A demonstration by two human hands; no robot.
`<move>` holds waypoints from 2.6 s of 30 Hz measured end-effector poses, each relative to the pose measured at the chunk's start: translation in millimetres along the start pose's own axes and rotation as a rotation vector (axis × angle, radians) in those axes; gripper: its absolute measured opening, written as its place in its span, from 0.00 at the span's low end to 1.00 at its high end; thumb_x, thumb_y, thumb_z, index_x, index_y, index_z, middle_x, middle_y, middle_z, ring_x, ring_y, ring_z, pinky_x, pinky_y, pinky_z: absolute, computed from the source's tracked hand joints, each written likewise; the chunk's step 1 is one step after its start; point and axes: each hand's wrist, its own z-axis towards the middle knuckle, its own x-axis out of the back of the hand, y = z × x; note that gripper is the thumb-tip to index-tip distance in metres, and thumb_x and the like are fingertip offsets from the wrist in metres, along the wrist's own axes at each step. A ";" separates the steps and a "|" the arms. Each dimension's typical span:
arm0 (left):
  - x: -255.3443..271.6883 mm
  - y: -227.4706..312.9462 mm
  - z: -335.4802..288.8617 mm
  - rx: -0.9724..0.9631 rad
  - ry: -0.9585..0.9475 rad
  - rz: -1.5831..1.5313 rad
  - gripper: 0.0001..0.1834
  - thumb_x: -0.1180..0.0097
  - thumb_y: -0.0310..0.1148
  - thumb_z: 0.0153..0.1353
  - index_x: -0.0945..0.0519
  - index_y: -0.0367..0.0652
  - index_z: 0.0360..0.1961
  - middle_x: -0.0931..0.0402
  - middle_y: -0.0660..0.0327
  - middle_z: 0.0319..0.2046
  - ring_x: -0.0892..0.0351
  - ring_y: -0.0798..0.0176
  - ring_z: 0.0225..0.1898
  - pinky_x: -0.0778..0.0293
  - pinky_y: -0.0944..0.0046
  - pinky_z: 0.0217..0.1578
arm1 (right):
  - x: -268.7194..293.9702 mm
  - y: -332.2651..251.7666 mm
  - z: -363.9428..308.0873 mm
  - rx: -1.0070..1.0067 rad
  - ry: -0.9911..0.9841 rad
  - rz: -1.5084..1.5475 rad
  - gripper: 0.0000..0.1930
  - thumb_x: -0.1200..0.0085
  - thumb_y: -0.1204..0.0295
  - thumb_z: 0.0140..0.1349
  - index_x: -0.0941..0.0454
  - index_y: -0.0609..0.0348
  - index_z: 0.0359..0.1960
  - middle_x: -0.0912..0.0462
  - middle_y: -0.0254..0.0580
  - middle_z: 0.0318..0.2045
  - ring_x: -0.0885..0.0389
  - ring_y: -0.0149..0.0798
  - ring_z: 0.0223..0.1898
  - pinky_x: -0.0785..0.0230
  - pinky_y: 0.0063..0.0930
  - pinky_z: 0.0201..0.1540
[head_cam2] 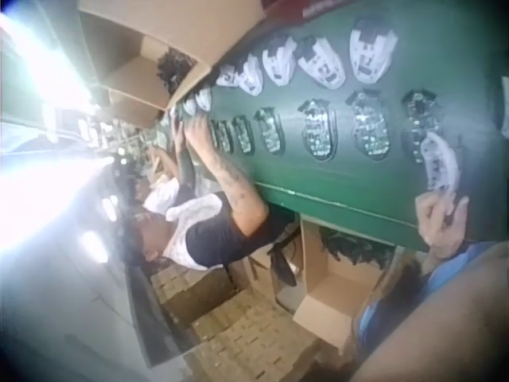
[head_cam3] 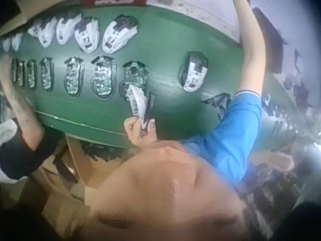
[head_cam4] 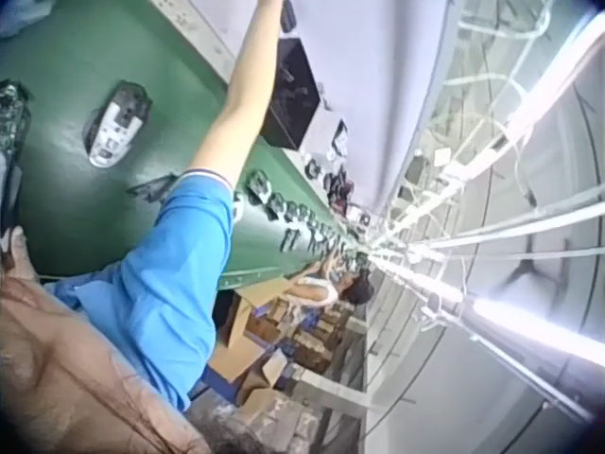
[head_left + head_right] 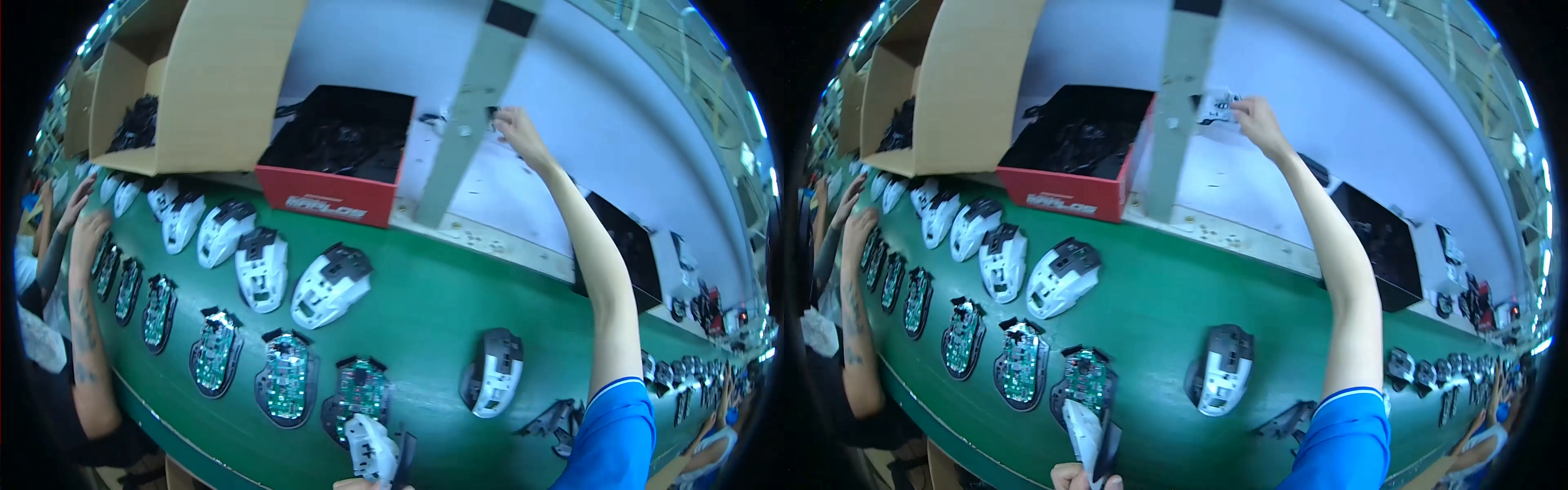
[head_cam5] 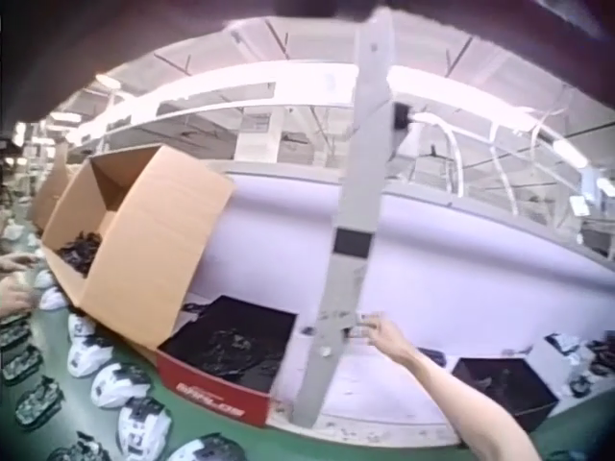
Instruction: The person assembles computer mouse shells by taking small components from a box, fitting them into mouse top casings by hand, and placing the assembled casings on the conveyor table.
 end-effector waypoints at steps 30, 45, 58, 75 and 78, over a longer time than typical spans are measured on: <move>-4.3 24.8 -19.3 -0.548 -0.141 0.063 0.14 0.33 0.27 0.46 0.20 0.35 0.35 0.36 0.61 0.28 0.34 0.62 0.29 0.34 0.66 0.28 | 129.0 -130.9 -363.8 0.624 -0.515 -0.805 0.15 0.49 0.76 0.54 0.22 0.62 0.45 0.34 0.38 0.60 0.33 0.41 0.58 0.38 0.41 0.60; -30.9 97.4 -34.3 -0.103 -0.671 -0.437 0.14 0.32 0.27 0.48 0.19 0.34 0.37 0.30 0.62 0.32 0.31 0.71 0.33 0.35 0.73 0.31 | 191.7 -259.6 -385.8 -0.248 -0.228 0.521 0.19 0.45 0.78 0.55 0.26 0.60 0.51 0.27 0.44 0.49 0.26 0.35 0.48 0.28 0.26 0.45; -20.6 137.0 -58.4 0.219 -1.089 -0.478 0.16 0.37 0.27 0.55 0.21 0.32 0.45 0.30 0.61 0.40 0.30 0.73 0.38 0.31 0.72 0.37 | 226.9 -306.5 -419.5 -0.090 -0.285 0.380 0.16 0.38 0.76 0.52 0.22 0.58 0.45 0.25 0.38 0.36 0.23 0.28 0.34 0.25 0.17 0.26; -65.6 186.0 32.4 -0.388 -1.877 0.212 0.24 0.31 0.36 0.41 0.19 0.38 0.41 0.21 0.55 0.37 0.22 0.61 0.38 0.27 0.64 0.41 | 206.5 -293.0 -422.9 -0.156 -0.862 0.749 0.06 0.44 0.72 0.59 0.19 0.58 0.37 0.25 0.44 0.49 0.24 0.40 0.46 0.30 0.32 0.46; -68.7 175.5 26.0 -0.628 -1.561 0.044 0.33 0.32 0.32 0.39 0.25 0.44 0.52 0.23 0.57 0.42 0.24 0.59 0.44 0.27 0.62 0.43 | 196.5 -296.1 -427.6 -0.056 -0.727 0.579 0.07 0.45 0.74 0.60 0.19 0.60 0.38 0.25 0.42 0.40 0.23 0.34 0.40 0.26 0.26 0.37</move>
